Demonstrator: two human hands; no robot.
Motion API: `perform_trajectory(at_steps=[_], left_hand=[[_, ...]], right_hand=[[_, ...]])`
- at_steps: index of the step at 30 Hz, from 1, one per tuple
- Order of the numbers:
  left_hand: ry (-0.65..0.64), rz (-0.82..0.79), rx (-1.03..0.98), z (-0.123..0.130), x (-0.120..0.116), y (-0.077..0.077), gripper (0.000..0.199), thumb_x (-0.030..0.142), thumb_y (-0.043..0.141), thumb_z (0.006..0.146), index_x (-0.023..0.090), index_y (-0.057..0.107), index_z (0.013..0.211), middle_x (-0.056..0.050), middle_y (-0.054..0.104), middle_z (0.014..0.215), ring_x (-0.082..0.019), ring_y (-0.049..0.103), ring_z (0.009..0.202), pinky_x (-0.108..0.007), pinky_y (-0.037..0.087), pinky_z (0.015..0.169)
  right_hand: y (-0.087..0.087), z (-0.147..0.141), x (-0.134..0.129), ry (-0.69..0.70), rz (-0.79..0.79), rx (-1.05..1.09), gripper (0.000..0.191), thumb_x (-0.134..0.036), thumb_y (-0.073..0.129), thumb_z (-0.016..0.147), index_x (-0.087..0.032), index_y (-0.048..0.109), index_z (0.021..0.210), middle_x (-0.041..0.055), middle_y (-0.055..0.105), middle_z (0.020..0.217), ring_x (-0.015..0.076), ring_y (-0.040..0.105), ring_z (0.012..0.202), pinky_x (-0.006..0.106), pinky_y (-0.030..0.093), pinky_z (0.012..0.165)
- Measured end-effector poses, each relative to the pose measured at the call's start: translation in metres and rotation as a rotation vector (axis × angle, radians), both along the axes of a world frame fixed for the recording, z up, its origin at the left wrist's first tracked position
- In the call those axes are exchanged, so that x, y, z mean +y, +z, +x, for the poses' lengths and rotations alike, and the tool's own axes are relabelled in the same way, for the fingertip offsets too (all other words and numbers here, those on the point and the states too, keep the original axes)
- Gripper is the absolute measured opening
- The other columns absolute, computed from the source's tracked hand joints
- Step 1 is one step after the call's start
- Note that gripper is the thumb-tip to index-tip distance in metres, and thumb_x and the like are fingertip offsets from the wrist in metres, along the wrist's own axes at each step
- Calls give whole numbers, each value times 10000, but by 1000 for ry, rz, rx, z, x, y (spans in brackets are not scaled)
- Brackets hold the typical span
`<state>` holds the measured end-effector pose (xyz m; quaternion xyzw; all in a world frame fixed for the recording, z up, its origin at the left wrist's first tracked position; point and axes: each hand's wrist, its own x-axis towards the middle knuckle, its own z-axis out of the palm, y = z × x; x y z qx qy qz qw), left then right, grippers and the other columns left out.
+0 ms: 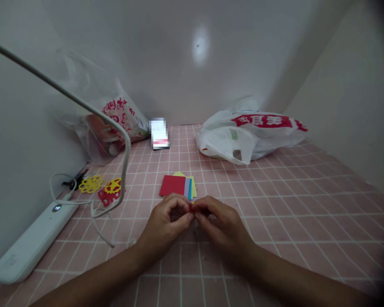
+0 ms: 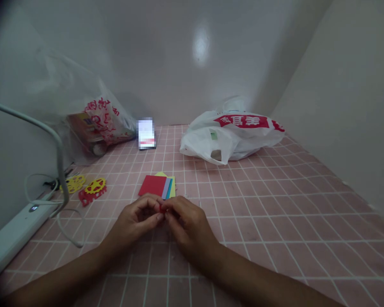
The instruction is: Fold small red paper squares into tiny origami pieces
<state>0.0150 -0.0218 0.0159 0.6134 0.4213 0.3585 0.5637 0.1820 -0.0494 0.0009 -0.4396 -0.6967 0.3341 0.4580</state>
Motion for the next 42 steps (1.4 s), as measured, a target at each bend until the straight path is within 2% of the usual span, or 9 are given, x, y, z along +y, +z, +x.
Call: perform_trajectory(at_steps=[2, 7, 15, 21, 24, 30, 35, 37, 42], left_hand=[[-5, -14, -33, 0, 0, 0, 106, 223, 654, 769, 171, 578, 717, -64, 651, 949, -190, 609, 893, -300, 473, 795], [-21, -111, -76, 1, -1, 0, 144, 257, 667, 764, 175, 556, 723, -27, 633, 798, -157, 579, 746, -272, 457, 686], [-25, -145, -135, 0, 1, 0, 152, 256, 707, 754, 159, 589, 751, -12, 619, 802, -146, 571, 774, -268, 458, 732], [21, -209, -184, -1, 3, -2, 219, 277, 728, 751, 170, 618, 908, -12, 641, 834, -147, 595, 778, -275, 470, 742], [26, -234, -153, 0, 4, -2, 219, 284, 741, 728, 165, 636, 879, -13, 648, 811, -147, 598, 756, -279, 470, 733], [17, -264, -134, 0, 3, 0, 233, 355, 729, 734, 162, 620, 809, 12, 616, 676, -119, 560, 606, -231, 437, 572], [27, -288, -27, -2, 0, 0, 218, 369, 667, 787, 172, 600, 851, 52, 568, 527, -72, 426, 416, -178, 303, 417], [31, -276, -36, -1, -1, 0, 209, 360, 664, 789, 171, 602, 852, 48, 576, 531, -80, 459, 433, -185, 341, 434], [15, -230, -137, 0, -1, 1, 191, 330, 699, 769, 165, 613, 812, 0, 661, 661, -140, 625, 639, -268, 503, 642]], right_hand=[[0, 0, -1, 5, 2, 4, 160, -79, 528, 904, -213, 608, 936, 23, 664, 900, 154, 628, 824, 275, 473, 740], [0, 0, 0, 5, -46, 24, 151, -85, 549, 894, -208, 612, 953, 17, 663, 901, 150, 632, 824, 266, 474, 738], [2, 2, 1, 1, -136, 44, 89, -117, 566, 875, -188, 619, 881, 19, 664, 857, 153, 626, 788, 266, 468, 710], [2, 3, 2, 4, -216, 92, 82, -148, 545, 880, -189, 602, 838, 7, 643, 801, 139, 592, 716, 249, 453, 644], [2, 2, 2, 12, -216, 93, 86, -145, 542, 874, -192, 596, 826, 6, 639, 798, 141, 590, 725, 255, 455, 659], [4, 2, 1, 13, -219, 98, 91, -158, 529, 891, -194, 598, 843, 12, 647, 811, 146, 598, 736, 263, 457, 669], [5, 3, 2, -8, -237, 92, 91, -158, 540, 877, -189, 591, 808, 15, 644, 802, 152, 599, 751, 268, 452, 675], [4, 2, 3, -3, -250, 104, 92, -164, 541, 880, -190, 587, 804, 16, 649, 796, 153, 602, 751, 269, 453, 673], [4, 1, 3, 32, -301, 132, 105, -182, 529, 905, -194, 587, 818, 31, 691, 827, 160, 631, 780, 269, 472, 674]])
